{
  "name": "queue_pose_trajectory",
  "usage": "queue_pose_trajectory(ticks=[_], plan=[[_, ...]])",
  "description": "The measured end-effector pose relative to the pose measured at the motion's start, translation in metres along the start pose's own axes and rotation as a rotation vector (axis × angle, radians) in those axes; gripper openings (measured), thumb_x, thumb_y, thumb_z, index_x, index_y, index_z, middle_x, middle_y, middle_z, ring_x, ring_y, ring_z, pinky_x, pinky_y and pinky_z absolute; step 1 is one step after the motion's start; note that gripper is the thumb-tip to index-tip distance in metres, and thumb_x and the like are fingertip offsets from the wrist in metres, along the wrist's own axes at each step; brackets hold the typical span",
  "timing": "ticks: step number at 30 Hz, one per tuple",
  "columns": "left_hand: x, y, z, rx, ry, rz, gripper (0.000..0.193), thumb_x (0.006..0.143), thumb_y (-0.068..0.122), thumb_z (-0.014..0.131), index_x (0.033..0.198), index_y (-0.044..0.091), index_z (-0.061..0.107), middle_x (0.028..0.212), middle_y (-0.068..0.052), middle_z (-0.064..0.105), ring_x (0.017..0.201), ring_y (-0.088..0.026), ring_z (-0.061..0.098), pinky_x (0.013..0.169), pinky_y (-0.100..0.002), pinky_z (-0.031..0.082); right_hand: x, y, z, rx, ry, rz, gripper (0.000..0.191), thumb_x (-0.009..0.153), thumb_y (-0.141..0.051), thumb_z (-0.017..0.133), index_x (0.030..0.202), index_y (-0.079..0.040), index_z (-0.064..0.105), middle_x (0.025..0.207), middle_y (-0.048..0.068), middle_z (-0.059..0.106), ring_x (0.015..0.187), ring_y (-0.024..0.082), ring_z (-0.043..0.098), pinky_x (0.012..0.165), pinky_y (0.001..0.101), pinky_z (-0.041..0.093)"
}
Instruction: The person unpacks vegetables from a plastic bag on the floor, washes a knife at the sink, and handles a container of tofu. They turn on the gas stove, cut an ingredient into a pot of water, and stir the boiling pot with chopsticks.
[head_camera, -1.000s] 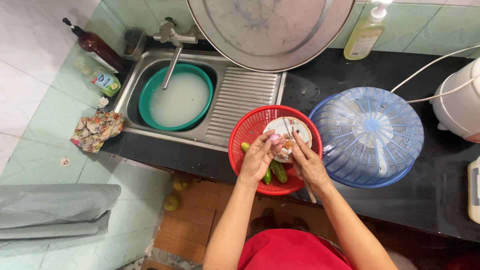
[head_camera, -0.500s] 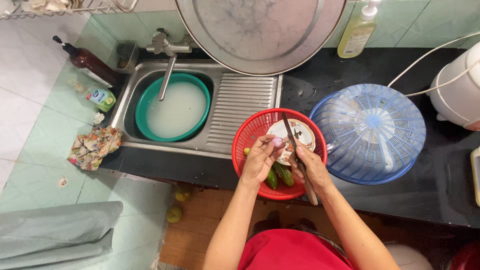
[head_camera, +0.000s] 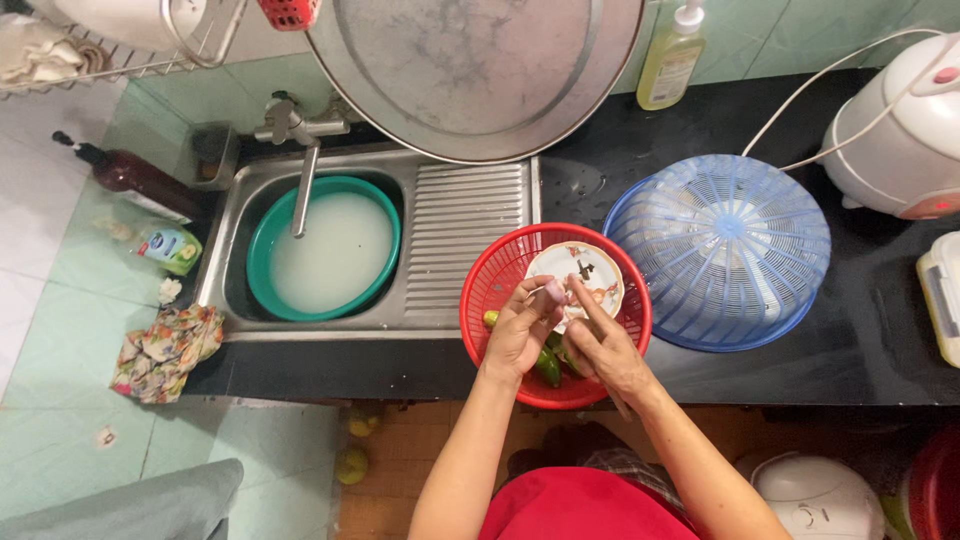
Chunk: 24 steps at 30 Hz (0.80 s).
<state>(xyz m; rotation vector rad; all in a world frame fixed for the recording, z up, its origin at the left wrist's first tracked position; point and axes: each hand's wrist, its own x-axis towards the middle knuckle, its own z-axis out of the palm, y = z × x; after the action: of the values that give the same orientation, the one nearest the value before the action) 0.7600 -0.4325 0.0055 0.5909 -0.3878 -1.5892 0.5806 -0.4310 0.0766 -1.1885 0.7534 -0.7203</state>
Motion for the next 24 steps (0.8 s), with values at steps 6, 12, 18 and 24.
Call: queue_pose_trajectory(ticks=[6, 12, 18, 24], plan=[[0.009, 0.003, -0.003, -0.021, -0.060, -0.010, 0.030, 0.101, 0.012, 0.068, 0.128, 0.003, 0.063, 0.116, -0.008, 0.071, 0.105, -0.016, 0.067, 0.094, -0.030, 0.055, 0.019, -0.011, -0.020, 0.318, 0.036, 0.103, 0.053, 0.109, -0.031, 0.042, 0.155, -0.004, 0.041, 0.068, -0.002, 0.050, 0.045, 0.006, 0.041, 0.040, 0.0212, 0.034], [0.020, 0.006, 0.000, 0.105, -0.045, 0.072, 0.024, 0.103, 0.008, 0.067, 0.126, 0.004, 0.061, 0.113, -0.006, 0.070, 0.107, -0.017, 0.068, 0.097, -0.034, 0.057, 0.028, 0.022, -0.029, -0.069, -0.013, 0.031, 0.056, 0.102, -0.035, 0.048, 0.155, -0.016, 0.046, 0.058, -0.001, 0.045, 0.043, 0.008, 0.041, 0.040, 0.0234, 0.035], [0.016, 0.035, 0.000, -0.056, -0.082, -0.066, 0.024, 0.102, 0.011, 0.063, 0.126, 0.006, 0.063, 0.113, -0.008, 0.070, 0.104, -0.019, 0.070, 0.092, -0.031, 0.057, 0.045, 0.039, -0.040, 0.332, 0.235, 0.185, 0.069, 0.119, -0.044, 0.046, 0.118, 0.023, 0.032, 0.066, 0.003, 0.049, 0.048, 0.012, 0.042, 0.042, 0.0261, 0.031], [0.030, 0.117, -0.071, -0.002, 0.021, 0.078, 0.014, 0.104, 0.010, 0.060, 0.116, 0.004, 0.061, 0.109, -0.009, 0.067, 0.084, -0.011, 0.063, 0.068, -0.024, 0.051, 0.060, 0.001, 0.017, 0.030, 0.357, 0.035, 0.067, 0.096, -0.039, 0.051, 0.157, -0.014, 0.037, 0.082, -0.005, 0.056, 0.052, 0.006, 0.040, 0.044, 0.0225, 0.033]])
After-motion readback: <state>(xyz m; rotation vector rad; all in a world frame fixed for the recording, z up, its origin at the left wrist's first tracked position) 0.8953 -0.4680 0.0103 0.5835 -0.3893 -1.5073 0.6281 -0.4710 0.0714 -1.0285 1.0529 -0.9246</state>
